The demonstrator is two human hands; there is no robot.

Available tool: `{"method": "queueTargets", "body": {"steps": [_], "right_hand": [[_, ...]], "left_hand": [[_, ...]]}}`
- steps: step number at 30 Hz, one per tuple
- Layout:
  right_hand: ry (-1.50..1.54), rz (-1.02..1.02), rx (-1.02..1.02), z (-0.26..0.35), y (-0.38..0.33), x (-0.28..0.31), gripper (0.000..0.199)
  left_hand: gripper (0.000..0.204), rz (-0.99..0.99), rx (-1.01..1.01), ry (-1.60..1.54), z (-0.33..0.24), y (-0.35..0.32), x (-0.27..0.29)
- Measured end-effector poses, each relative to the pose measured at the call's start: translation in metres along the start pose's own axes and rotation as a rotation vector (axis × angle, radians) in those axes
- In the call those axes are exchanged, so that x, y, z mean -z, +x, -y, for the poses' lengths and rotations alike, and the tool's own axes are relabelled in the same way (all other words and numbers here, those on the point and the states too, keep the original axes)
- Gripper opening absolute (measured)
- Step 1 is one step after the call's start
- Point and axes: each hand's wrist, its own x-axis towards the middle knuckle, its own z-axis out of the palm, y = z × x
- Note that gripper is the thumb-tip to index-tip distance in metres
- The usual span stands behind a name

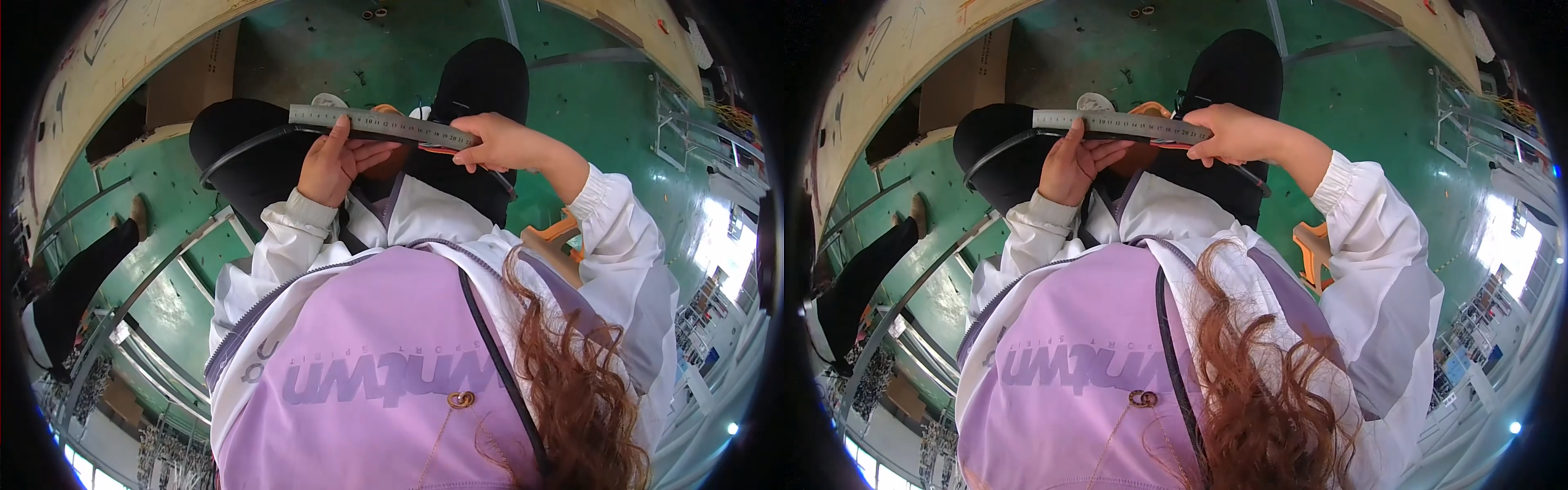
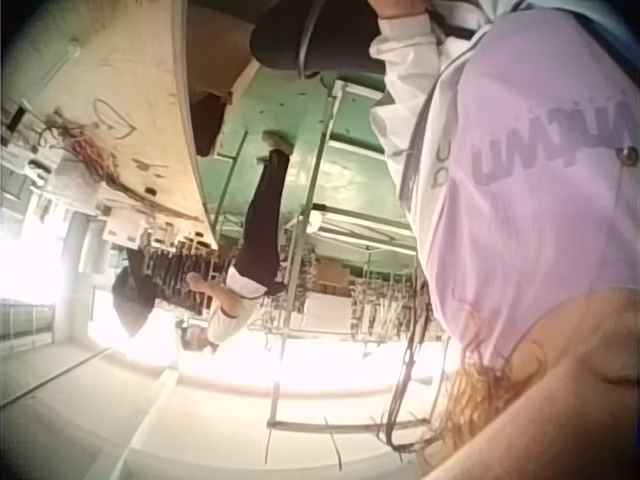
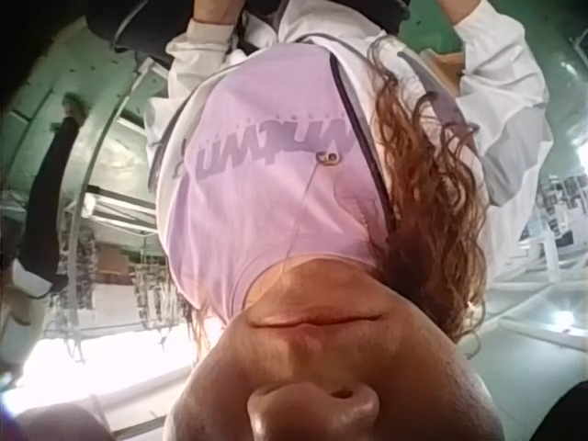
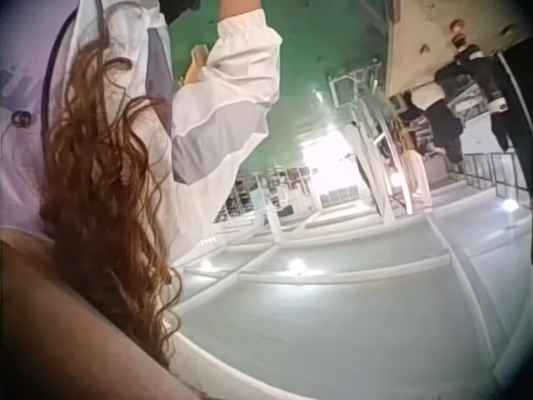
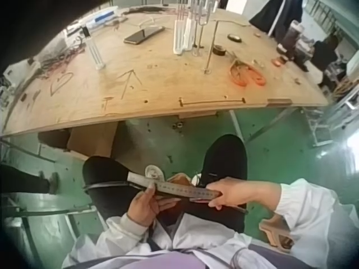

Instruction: Measure and bundle several colored wires together using electrical tape.

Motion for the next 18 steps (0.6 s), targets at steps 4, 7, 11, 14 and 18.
{"method": "queueTargets", "body": {"steps": [4,7,11,14,18], "right_hand": [[-0.003,0.044,0.037,-0.003,0.002,0.005,0.016],[0.01,0.066,-0.003,-0.002,-0.003,0.009,0.015],[0.014,0.063,0.04,-0.008,-0.002,0.007,0.019],[0.046,0.078,0.013,-0.009,0.0,0.009,0.027],[0.033,0.108,-0.001,-0.004,-0.001,0.012,0.027]], "left_hand": [[0.047,-0.018,0.003,-0.011,-0.001,-0.002,-0.002],[0.049,0.048,0.005,-0.013,-0.001,-0.002,-0.001],[0.049,0.09,0.007,0.003,-0.002,-0.002,0.0],[0.049,0.105,0.021,0.018,-0.003,-0.004,0.0],[0.048,0.131,0.04,0.046,-0.006,-0.007,0.002]]}}
